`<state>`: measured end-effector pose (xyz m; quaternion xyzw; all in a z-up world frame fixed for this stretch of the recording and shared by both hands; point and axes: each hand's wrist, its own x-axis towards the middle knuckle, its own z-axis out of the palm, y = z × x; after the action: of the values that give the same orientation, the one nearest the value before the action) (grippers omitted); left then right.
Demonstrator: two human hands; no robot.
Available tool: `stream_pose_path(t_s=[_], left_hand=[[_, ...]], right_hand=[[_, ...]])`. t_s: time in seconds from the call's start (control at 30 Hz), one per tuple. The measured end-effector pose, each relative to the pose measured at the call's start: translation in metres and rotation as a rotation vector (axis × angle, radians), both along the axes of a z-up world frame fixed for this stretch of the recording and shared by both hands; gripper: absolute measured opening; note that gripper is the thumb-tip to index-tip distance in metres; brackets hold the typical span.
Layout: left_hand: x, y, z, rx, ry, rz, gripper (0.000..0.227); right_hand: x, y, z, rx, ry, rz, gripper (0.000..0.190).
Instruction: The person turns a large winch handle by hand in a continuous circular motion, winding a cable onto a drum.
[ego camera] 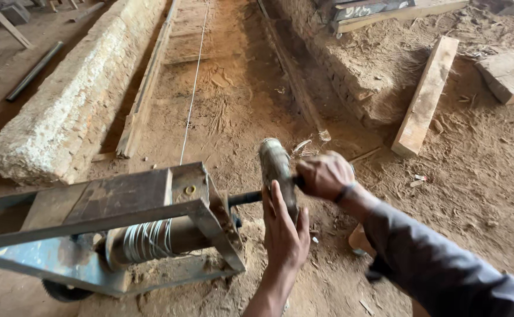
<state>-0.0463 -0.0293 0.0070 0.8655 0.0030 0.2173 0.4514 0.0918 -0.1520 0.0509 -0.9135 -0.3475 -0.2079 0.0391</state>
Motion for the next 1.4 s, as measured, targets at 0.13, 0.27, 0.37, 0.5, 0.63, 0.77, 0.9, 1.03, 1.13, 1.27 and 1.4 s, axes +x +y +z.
stream_pose_path(t_s=[0.13, 0.27, 0.37, 0.5, 0.63, 0.77, 0.9, 1.03, 1.13, 1.27, 1.4], left_hand=[[-0.004, 0.007, 0.011, 0.045, -0.087, -0.049, 0.083], [0.003, 0.018, 0.014, 0.056, -0.132, -0.065, 0.084], [0.011, 0.017, 0.014, 0.036, -0.052, -0.080, 0.087], [0.007, 0.015, 0.012, 0.087, -0.107, -0.106, 0.085], [0.011, 0.016, 0.013, 0.087, -0.051, -0.085, 0.088], [0.001, 0.009, 0.001, 0.103, -0.081, -0.051, 0.086], [-0.002, 0.010, 0.000, 0.131, -0.110, -0.027, 0.085], [0.015, 0.004, 0.002, 0.084, -0.185, -0.027, 0.085], [0.027, 0.010, 0.006, 0.023, -0.177, -0.049, 0.083], [0.029, 0.017, 0.012, -0.009, -0.056, -0.101, 0.085], [0.030, 0.025, 0.014, 0.047, -0.148, -0.078, 0.088]], right_hand=[[0.112, 0.016, -0.014, 0.008, -0.050, -0.028, 0.023], [0.174, 0.026, -0.096, -0.077, 0.170, -0.150, 0.018], [0.179, 0.023, -0.157, -0.113, 0.312, -0.214, 0.017], [0.143, 0.029, -0.179, -0.149, 0.493, -0.314, 0.030], [0.067, 0.015, -0.185, -0.070, 0.644, -0.250, 0.028], [-0.036, -0.021, -0.154, -0.150, 0.728, -0.242, 0.033], [-0.085, -0.014, -0.097, -0.178, 0.709, -0.184, 0.027], [-0.073, -0.023, -0.036, -0.147, 0.644, -0.157, 0.022], [-0.043, -0.021, -0.016, -0.086, 0.104, 0.016, 0.021], [0.055, -0.008, -0.009, -0.213, 0.054, -0.170, 0.040], [0.183, 0.005, -0.083, -0.141, -0.003, -0.221, 0.021]])
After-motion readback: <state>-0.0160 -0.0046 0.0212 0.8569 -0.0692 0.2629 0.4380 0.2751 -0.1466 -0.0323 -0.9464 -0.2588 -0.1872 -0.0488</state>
